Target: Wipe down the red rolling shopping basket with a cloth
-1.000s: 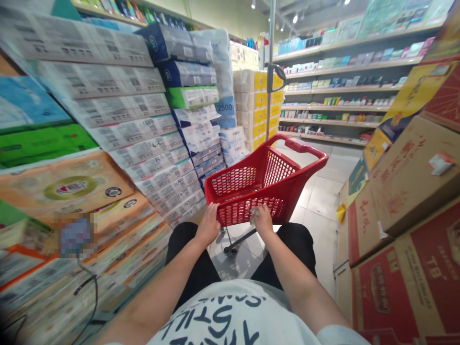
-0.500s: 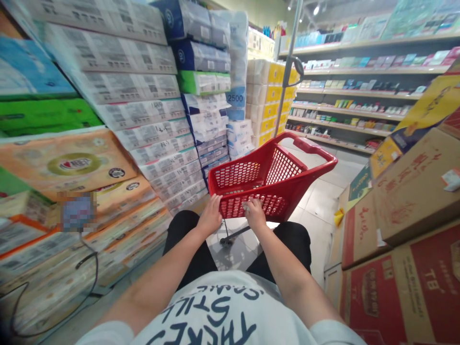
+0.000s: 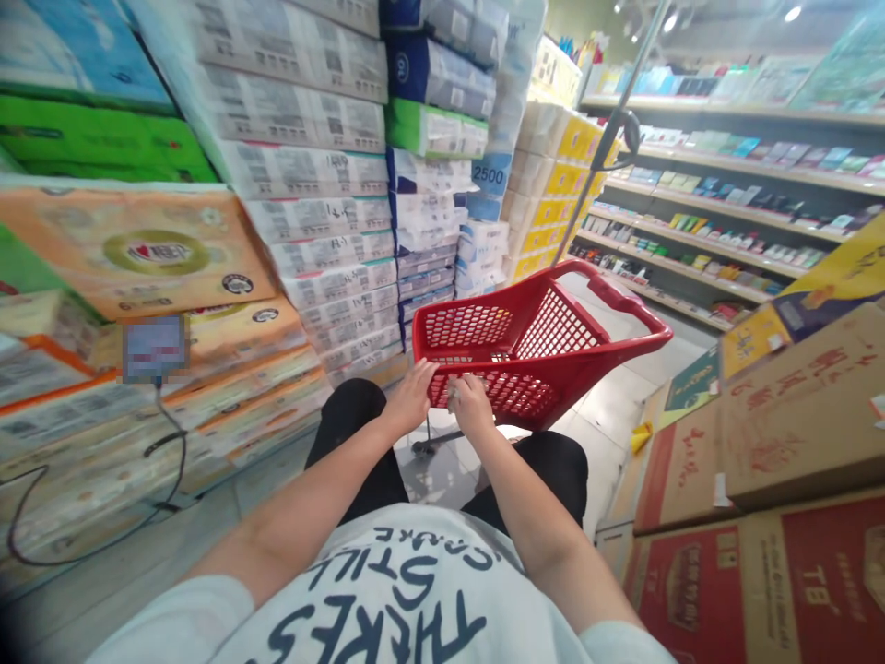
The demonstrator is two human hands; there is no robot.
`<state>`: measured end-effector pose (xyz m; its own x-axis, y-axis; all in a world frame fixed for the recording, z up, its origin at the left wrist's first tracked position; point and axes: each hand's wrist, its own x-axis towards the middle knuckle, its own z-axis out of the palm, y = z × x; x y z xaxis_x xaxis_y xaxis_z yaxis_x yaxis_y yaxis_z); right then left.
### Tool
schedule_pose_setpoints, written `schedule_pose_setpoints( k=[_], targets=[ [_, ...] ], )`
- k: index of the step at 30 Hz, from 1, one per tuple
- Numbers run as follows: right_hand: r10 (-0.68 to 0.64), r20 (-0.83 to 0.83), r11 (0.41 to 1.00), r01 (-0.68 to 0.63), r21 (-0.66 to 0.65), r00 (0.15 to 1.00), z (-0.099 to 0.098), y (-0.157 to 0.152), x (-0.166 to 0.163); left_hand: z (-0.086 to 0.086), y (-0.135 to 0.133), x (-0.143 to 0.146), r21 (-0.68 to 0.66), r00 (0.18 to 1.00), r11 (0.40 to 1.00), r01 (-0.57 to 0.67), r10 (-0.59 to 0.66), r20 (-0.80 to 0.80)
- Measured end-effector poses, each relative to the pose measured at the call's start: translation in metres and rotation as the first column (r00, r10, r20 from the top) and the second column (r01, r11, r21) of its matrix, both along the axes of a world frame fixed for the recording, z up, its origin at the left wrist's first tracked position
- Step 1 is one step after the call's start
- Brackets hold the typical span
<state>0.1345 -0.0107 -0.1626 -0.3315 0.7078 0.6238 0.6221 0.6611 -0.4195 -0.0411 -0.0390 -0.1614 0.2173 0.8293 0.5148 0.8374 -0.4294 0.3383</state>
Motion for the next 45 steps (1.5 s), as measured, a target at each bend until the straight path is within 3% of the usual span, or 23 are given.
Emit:
schedule_pose_setpoints(
  k=[4,8,12,17,20,23,27,32,36,41,45],
  targets=[
    [0.087,0.078,0.996,-0.084,-0.041,0.993,-0.010,-0.009,-0.006,0.003,-0.003,-0.001,-0.043,1.000,0.999,0.003,-0.002,0.014],
    [0.177,0.107,0.983,-0.180,0.025,0.978,0.008,-0.013,-0.016,0.004,-0.005,-0.002,-0.056,0.999,0.998,0.027,-0.024,0.043],
    [0.029,0.193,0.996,-0.044,0.074,0.981,0.016,-0.015,-0.016,0.004,-0.008,-0.002,-0.060,0.998,0.998,0.030,-0.026,0.065],
    [-0.066,0.263,0.992,0.036,0.117,0.963,-0.006,-0.018,-0.006,0.002,-0.011,-0.003,-0.038,0.997,0.999,0.038,-0.036,0.061],
    [0.046,0.270,0.993,-0.075,0.096,0.962,-0.012,-0.017,-0.008,0.000,-0.009,-0.006,-0.030,0.997,0.999,0.042,-0.040,0.066],
    [0.180,0.196,0.969,-0.208,0.137,0.964,-0.003,-0.014,-0.018,-0.003,-0.007,-0.008,-0.027,0.996,0.998,0.056,-0.054,0.065],
    [0.226,0.193,0.946,-0.263,0.192,0.955,0.007,-0.008,-0.024,-0.003,-0.006,-0.011,-0.036,0.997,0.997,0.061,-0.059,0.058],
    [0.169,0.359,0.968,-0.224,0.116,0.918,0.000,-0.004,-0.016,0.003,-0.006,-0.015,-0.075,0.999,0.996,0.053,-0.052,0.018],
    [0.142,0.331,0.967,-0.203,0.156,0.933,-0.001,-0.003,-0.015,0.004,-0.002,-0.017,-0.085,0.999,0.995,0.043,-0.043,0.001],
    [0.085,0.353,0.989,-0.121,0.081,0.932,-0.003,-0.001,-0.011,0.001,0.006,-0.016,-0.098,0.999,0.994,0.044,-0.043,0.007],
    [0.061,0.313,0.986,-0.106,0.128,0.948,-0.005,0.000,-0.005,0.002,0.005,-0.014,-0.107,1.000,0.994,0.023,-0.023,0.006]
  ],
)
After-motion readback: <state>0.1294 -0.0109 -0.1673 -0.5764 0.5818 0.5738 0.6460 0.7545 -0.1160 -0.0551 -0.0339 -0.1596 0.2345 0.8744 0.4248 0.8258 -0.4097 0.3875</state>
